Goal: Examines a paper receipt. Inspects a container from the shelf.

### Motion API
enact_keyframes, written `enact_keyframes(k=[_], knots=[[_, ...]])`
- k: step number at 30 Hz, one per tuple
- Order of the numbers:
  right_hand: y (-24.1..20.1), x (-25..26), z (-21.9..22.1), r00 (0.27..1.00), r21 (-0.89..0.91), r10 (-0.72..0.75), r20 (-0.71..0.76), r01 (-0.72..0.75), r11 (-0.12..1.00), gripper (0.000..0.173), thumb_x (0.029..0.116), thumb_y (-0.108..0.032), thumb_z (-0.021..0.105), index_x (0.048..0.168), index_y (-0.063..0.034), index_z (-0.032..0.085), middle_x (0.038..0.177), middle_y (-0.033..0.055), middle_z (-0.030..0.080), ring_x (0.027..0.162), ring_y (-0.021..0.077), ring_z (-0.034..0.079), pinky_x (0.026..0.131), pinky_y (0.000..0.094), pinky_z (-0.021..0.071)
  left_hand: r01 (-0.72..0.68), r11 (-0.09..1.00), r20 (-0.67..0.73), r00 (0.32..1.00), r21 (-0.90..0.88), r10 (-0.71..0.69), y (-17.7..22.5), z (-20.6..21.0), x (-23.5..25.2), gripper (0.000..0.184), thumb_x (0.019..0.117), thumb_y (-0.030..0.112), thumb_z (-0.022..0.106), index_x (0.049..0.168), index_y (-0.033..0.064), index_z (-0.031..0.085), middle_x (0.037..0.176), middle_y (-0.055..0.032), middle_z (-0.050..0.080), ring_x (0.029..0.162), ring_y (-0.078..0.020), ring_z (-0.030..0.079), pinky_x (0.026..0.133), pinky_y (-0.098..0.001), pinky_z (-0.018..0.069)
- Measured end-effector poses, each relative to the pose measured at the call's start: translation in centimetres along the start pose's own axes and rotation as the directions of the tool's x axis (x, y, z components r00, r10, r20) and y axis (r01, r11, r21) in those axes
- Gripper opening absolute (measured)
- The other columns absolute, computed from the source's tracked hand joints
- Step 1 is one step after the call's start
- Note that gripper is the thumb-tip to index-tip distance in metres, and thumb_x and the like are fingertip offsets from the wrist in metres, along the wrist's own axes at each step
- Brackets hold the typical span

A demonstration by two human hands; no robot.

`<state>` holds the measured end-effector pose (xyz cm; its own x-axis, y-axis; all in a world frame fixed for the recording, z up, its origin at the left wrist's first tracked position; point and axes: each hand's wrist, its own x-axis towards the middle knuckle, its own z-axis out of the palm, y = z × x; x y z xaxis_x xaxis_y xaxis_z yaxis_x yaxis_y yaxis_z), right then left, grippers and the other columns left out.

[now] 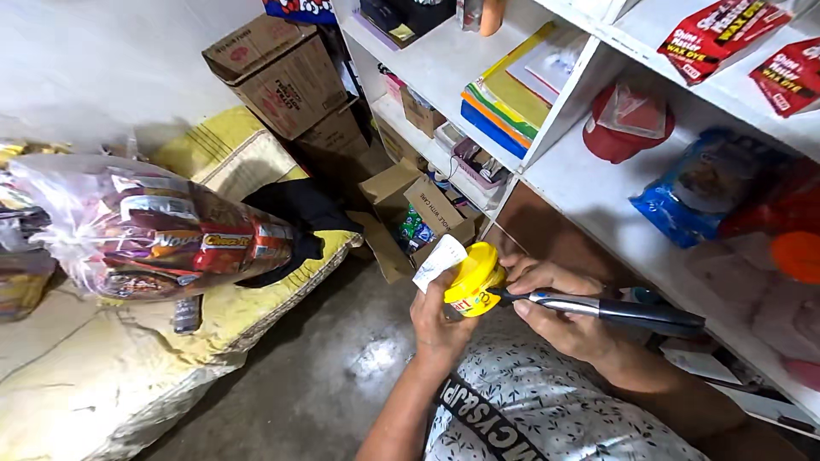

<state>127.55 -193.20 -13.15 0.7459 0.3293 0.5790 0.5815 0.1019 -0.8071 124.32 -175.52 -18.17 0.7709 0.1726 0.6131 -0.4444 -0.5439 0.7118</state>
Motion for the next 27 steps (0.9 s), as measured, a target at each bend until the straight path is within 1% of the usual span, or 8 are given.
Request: enact_keyframes(k=[4,7,12,17,20,23,25,27], knots=[[0.16,-0.18,-0.13,1.0,0.001,-0.001,-0.023,0.001,1.0,0.008,0.0945,-0.008,0.061,0.101,-0.0046,0.065,0.093,0.0009,0.071,0.1,0.0065,0.068,0.105,0.0331,0.0522,-0.003,1.0,0.003,1.0,0.015,0.003,0.05,-0.03,-0.09,0.049,0.074,0.022,0.084,0.106,-0.0088,0.065,0.097,-0.0211,0.072,0.097,-0.0131,0.07,0.091,-0.0203,0.0525],[0.02,-0.32,-0.22,0.999,0.006,0.016,-0.028,-0.016,1.0,0.008,0.0941,-0.007,0.06,0.1,-0.0048,0.065,0.093,0.0007,0.071,0.101,0.0065,0.068,0.103,0.0321,0.0531,0.0,1.0,0.009,1.0,0.006,0.0,0.13,-0.02,-0.14,0.049,0.0731,0.021,0.085,0.106,-0.0095,0.065,0.098,-0.0219,0.072,0.097,-0.0139,0.07,0.091,-0.0207,0.0527],[0.04,-0.55,-0.34,1.0,0.006,0.003,-0.019,-0.003,1.0,0.007,0.0946,-0.008,0.059,0.099,-0.0047,0.063,0.089,0.0006,0.069,0.096,0.0051,0.068,0.107,0.0351,0.0503,-0.001,1.0,0.01,1.0,-0.006,0.001,0.12,0.1,-0.19,0.049,0.0732,0.02,0.085,0.106,-0.0091,0.064,0.098,-0.0208,0.072,0.098,-0.013,0.07,0.091,-0.0204,0.0528],[0.1,-0.82,-0.27,1.0,0.001,0.0,-0.006,0.0,1.0,0.007,0.0955,-0.01,0.058,0.098,-0.0038,0.062,0.087,0.0011,0.067,0.092,0.0039,0.067,0.11,0.0356,0.0473,0.019,1.0,0.026,0.999,-0.01,-0.019,0.21,0.07,-0.27,0.05,0.0716,0.02,0.085,0.107,-0.0099,0.065,0.099,-0.0214,0.072,0.098,-0.0142,0.07,0.092,-0.0218,0.0531],[0.13,-0.81,-0.29,1.0,0.007,0.001,-0.013,-0.001,1.0,0.007,0.0947,-0.008,0.058,0.097,-0.0036,0.062,0.086,0.0009,0.067,0.092,0.0041,0.067,0.109,0.0363,0.0483,0.016,1.0,0.029,0.999,-0.01,-0.016,0.17,0.08,-0.24,0.049,0.0724,0.02,0.085,0.107,-0.0093,0.064,0.099,-0.0206,0.072,0.099,-0.0134,0.07,0.092,-0.0215,0.0529],[0.26,-0.86,-0.36,0.998,0.017,0.022,-0.055,-0.021,1.0,0.006,0.0935,-0.006,0.059,0.097,-0.0052,0.064,0.088,-0.0011,0.07,0.092,0.0043,0.069,0.107,0.0369,0.0516,0.011,1.0,0.03,0.999,-0.009,-0.01,0.07,0.14,-0.19,0.049,0.0726,0.02,0.085,0.107,-0.0085,0.064,0.099,-0.02,0.072,0.098,-0.0129,0.07,0.092,-0.021,0.053],[0.34,-0.86,-0.37,0.997,0.028,0.034,-0.072,-0.033,0.999,0.007,0.0932,-0.006,0.06,0.098,-0.0057,0.065,0.089,-0.0021,0.07,0.092,0.0038,0.069,0.107,0.0367,0.0518,0.011,1.0,0.032,0.999,-0.018,-0.011,0.0,0.18,-0.19,0.049,0.0728,0.02,0.085,0.106,-0.0089,0.064,0.099,-0.0203,0.072,0.099,-0.0128,0.07,0.092,-0.0211,0.0529],[0.41,-0.81,-0.42,0.996,0.05,0.043,-0.075,-0.04,0.998,0.008,0.0938,-0.007,0.06,0.1,-0.0074,0.066,0.092,-0.0029,0.071,0.096,0.0045,0.069,0.107,0.0361,0.0518,0.013,0.999,0.034,0.999,-0.036,-0.012,-0.08,0.2,-0.14,0.05,0.0725,0.019,0.085,0.107,-0.0096,0.063,0.099,-0.0207,0.072,0.099,-0.0125,0.07,0.092,-0.0209,0.0529]])
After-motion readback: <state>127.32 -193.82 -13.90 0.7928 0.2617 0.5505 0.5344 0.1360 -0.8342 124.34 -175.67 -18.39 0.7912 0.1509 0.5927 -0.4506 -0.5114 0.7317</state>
